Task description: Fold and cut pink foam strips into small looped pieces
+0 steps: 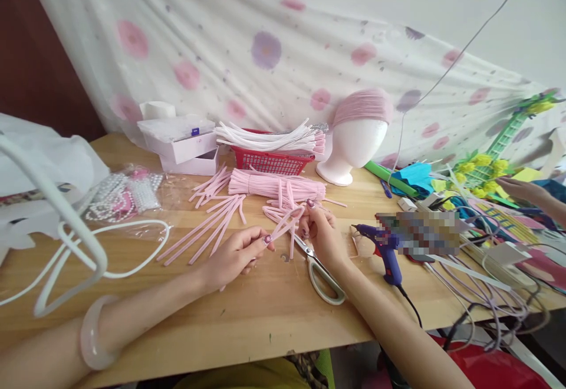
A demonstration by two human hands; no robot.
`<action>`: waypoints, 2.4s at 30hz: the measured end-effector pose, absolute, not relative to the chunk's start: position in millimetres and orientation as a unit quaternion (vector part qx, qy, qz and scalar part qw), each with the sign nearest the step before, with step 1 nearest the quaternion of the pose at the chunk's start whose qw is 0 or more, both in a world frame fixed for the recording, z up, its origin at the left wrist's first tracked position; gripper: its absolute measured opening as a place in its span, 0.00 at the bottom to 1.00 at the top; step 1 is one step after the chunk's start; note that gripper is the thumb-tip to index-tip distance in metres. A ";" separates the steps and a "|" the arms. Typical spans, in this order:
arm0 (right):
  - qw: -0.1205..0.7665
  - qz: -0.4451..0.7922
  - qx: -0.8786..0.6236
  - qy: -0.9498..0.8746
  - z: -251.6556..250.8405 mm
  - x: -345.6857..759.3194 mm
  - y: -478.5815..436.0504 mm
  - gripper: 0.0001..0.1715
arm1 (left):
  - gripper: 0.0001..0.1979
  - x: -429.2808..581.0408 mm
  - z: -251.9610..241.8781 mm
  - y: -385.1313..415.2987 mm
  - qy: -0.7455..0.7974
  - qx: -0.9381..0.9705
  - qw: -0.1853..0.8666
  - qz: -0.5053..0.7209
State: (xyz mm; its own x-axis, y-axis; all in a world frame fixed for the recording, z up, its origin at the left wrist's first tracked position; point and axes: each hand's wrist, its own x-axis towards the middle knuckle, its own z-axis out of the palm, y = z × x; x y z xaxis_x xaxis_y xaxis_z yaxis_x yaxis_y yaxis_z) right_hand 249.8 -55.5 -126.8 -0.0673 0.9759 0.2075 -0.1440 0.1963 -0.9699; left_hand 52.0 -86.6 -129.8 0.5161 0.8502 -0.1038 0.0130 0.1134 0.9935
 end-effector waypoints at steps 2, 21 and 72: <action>0.562 0.486 -0.394 -0.541 -129.1 250.1 -54.2 0.19 | 0.17 52.6 -131.5 -87.6 0.378 0.581 0.645 0.322; 0.413 0.550 -0.379 -0.619 -139.0 241.6 -60.8 0.22 | 0.14 54.2 -132.1 -86.6 0.376 0.570 0.660 0.315; 0.352 0.594 -0.362 -0.626 -133.9 234.3 -80.2 0.19 | 0.11 45.0 -136.5 -91.0 0.359 0.884 0.066 0.292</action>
State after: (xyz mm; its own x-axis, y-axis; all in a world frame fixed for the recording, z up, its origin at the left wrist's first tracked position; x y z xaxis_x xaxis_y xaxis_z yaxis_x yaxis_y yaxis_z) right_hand 234.3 -80.2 -133.9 -0.4904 0.8714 0.0109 0.0355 0.0324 -0.9988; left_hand 45.0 -91.0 -136.5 0.5713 0.6730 0.4698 0.5964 -0.7336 0.3258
